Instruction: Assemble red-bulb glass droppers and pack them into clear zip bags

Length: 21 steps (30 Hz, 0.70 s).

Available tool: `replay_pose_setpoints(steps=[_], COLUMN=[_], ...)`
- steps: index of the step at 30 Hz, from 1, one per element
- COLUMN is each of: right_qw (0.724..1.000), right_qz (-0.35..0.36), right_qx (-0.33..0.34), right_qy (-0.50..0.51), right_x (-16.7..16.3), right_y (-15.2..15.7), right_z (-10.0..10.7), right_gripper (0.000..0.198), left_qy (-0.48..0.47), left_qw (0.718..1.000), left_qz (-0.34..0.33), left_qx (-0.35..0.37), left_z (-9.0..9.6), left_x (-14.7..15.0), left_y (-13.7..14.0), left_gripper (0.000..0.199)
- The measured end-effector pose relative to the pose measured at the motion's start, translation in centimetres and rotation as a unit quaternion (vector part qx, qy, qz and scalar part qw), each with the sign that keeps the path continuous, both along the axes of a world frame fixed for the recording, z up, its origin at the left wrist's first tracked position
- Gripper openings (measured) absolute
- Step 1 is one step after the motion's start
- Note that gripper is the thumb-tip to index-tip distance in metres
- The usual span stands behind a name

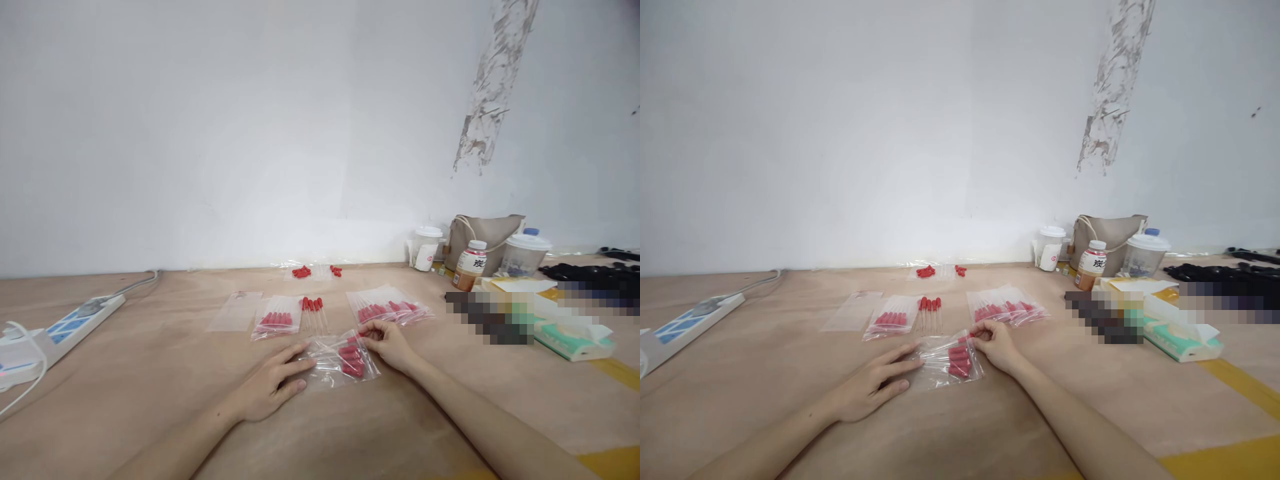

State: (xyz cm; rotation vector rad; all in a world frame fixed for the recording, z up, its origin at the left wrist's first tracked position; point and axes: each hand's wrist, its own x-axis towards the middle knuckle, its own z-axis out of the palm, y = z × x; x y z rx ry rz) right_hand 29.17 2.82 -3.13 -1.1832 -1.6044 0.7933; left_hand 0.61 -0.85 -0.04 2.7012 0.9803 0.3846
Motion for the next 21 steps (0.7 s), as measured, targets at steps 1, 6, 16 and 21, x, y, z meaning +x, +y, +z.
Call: replay_pose_setpoints(steps=[1, 6, 16, 21], right_qw=[1.0, 1.0, 0.998, 1.0], right_qz=[0.006, 0.01, 0.026, 0.017], right_qx=[0.001, 0.025, 0.046, 0.006], right_qy=[-0.002, 0.0, -0.024, 0.001], right_x=[-0.1, -0.3, -0.7, -1.3], right_y=[0.1, 0.0, -1.3, -0.7], right_z=[-0.1, 0.0, 1.3, 1.4], right_gripper=[0.015, 0.023, 0.028, 0.027], left_qy=[-0.002, -0.004, -0.008, 0.0], left_qw=[1.0, 1.0, 1.0, 1.0], left_qz=[-0.001, -0.003, -0.007, -0.018], left_qx=[0.002, 0.003, 0.002, 0.002], left_z=[0.0, -0.1, -0.1, 0.1], left_x=[0.0, 0.0, 0.1, 0.2], left_y=[0.0, 0.1, 0.2, 0.2], left_gripper=[0.038, 0.039, 0.038, 0.038])
